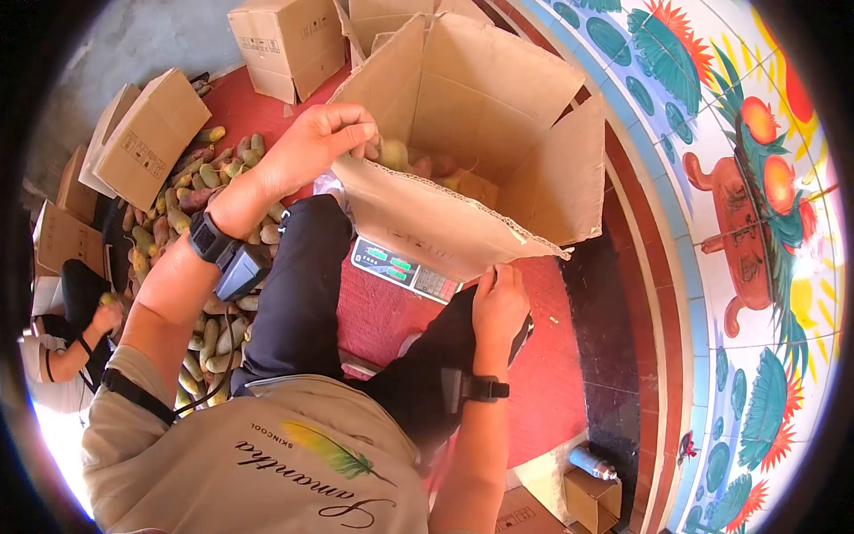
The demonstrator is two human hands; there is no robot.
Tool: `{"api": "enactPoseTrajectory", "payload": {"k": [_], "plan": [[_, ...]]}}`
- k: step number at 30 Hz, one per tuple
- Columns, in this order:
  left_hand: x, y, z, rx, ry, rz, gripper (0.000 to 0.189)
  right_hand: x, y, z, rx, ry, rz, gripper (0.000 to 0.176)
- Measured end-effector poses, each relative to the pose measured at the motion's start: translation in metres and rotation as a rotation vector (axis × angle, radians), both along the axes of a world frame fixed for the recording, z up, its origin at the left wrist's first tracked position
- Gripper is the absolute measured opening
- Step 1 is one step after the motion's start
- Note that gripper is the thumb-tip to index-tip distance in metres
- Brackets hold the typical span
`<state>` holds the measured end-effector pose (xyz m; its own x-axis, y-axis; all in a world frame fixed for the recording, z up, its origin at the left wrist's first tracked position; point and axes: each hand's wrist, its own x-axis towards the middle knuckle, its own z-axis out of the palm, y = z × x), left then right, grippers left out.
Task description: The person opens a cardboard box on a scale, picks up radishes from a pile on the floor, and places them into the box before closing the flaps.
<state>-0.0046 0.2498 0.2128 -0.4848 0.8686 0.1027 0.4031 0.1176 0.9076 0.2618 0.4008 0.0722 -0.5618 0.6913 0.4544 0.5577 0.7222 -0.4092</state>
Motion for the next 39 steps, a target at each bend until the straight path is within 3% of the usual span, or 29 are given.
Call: {"api": "enactPoseTrajectory", "payload": {"k": [3,8,13,16,18,22,24,27,29,30,32,34,35,36,38,39], "plan": [[0.002,-0.006,0.006,0.13,0.05,-0.014,0.02,-0.001,0.0,0.0,0.006,0.015,0.023,0.012],[0.006,-0.037,0.006,0.332,0.125,0.174,0.018,-0.001,-0.002,0.002,-0.001,0.05,0.02,0.011],[-0.006,-0.091,-0.021,0.247,0.126,0.331,0.02,0.0,-0.001,0.004,-0.001,0.031,0.033,0.01],[-0.031,-0.129,-0.065,0.147,0.142,0.337,0.023,-0.001,-0.002,0.005,0.012,0.034,0.039,0.01],[-0.041,-0.154,-0.096,0.118,-0.07,0.412,0.025,-0.002,-0.004,0.006,-0.001,0.04,0.043,0.01],[-0.068,-0.223,-0.177,-0.087,-0.146,0.573,0.03,-0.003,-0.002,0.004,0.039,0.034,0.066,0.01],[-0.073,-0.259,-0.218,-0.169,-0.436,0.772,0.028,-0.003,-0.004,0.006,0.023,0.017,0.044,0.01],[-0.087,-0.339,-0.308,-0.305,-0.576,0.796,0.022,-0.005,-0.003,0.006,0.002,0.005,0.05,0.011],[-0.075,-0.367,-0.3,-1.185,0.888,-0.266,0.021,-0.006,-0.004,0.007,0.008,0.0,0.056,0.01],[-0.072,-0.381,-0.314,-1.193,0.881,-0.258,0.021,-0.007,-0.004,0.008,0.004,0.0,0.067,0.01],[-0.07,-0.413,-0.382,-1.345,0.607,0.072,0.025,-0.009,-0.005,0.011,0.035,-0.016,0.072,0.01],[-0.066,-0.462,-0.462,-1.349,0.643,0.168,0.026,-0.009,-0.005,0.008,0.026,-0.024,0.076,0.01],[-0.062,-0.477,-0.48,-1.347,0.687,0.257,0.027,-0.01,-0.006,0.01,0.029,-0.021,0.061,0.01],[-0.055,-0.479,-0.476,-1.352,0.68,0.262,0.027,-0.011,-0.007,0.01,0.032,-0.019,0.046,0.01],[-0.032,-0.463,-0.431,-1.024,0.007,0.74,0.028,-0.01,-0.006,0.008,0.029,-0.02,0.059,0.01],[-0.01,-0.389,-0.32,-1.201,-0.028,0.776,0.035,-0.011,-0.006,0.009,0.03,-0.025,0.06,0.01]]}}
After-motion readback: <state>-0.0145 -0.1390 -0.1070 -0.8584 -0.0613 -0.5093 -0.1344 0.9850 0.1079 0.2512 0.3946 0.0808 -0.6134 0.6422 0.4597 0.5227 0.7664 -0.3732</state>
